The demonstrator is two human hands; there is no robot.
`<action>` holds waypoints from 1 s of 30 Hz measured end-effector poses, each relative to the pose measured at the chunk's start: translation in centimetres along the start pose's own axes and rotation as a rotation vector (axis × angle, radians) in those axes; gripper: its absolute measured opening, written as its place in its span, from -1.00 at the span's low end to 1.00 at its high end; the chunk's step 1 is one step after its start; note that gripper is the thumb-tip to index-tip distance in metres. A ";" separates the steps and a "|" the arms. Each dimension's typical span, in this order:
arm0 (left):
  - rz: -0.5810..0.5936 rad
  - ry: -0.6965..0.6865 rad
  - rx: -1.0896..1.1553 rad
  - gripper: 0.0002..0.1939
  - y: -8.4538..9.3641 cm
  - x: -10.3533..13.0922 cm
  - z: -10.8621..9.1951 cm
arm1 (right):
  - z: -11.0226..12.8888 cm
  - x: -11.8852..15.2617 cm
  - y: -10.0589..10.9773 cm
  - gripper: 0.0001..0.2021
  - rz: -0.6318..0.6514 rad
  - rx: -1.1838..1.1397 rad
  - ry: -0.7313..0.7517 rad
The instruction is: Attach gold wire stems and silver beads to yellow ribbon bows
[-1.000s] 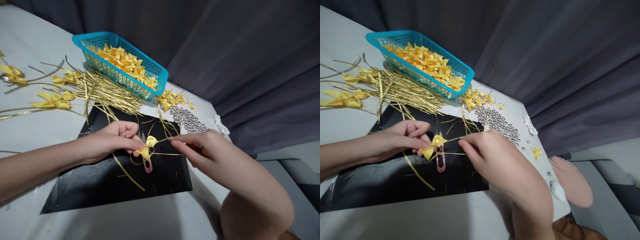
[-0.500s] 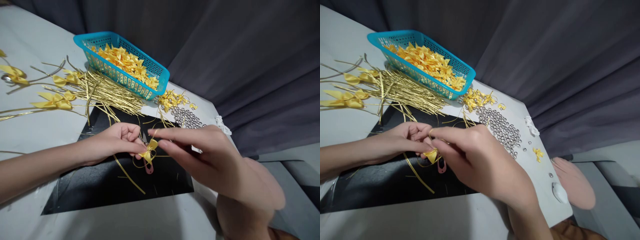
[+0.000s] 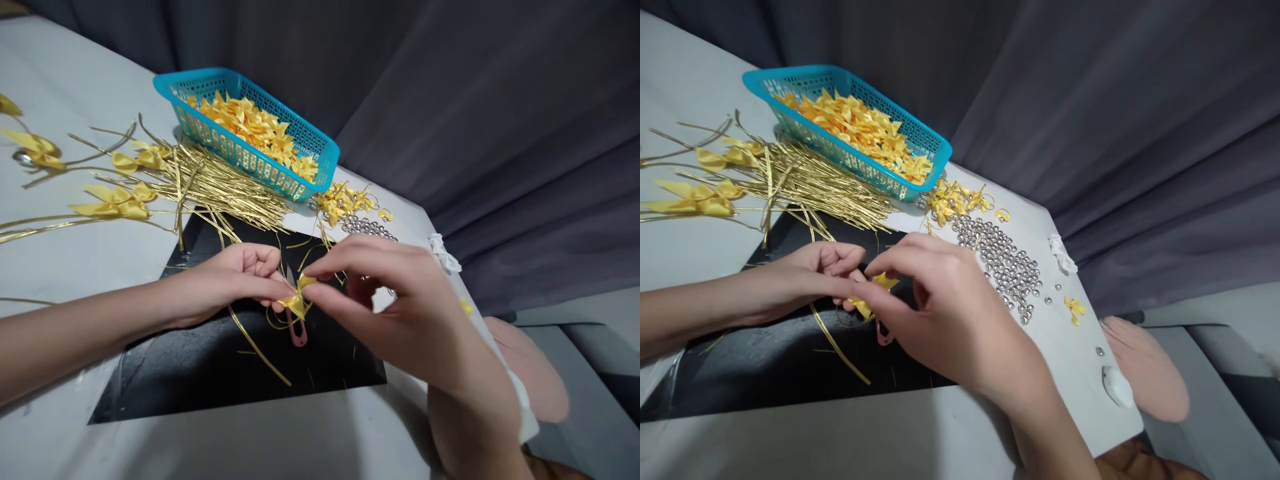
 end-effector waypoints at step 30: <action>0.037 -0.068 -0.100 -0.59 0.1 -0.3 0.5 | -1.0 -1.7 -2.8 -0.88 0.062 -0.309 -0.110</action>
Point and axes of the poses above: each hand's wrist, its own x-axis away from the middle knuckle, its own y-axis out of the back of the hand, z = x × y, the point moved 3 cm from there along -x, towards the middle knuckle
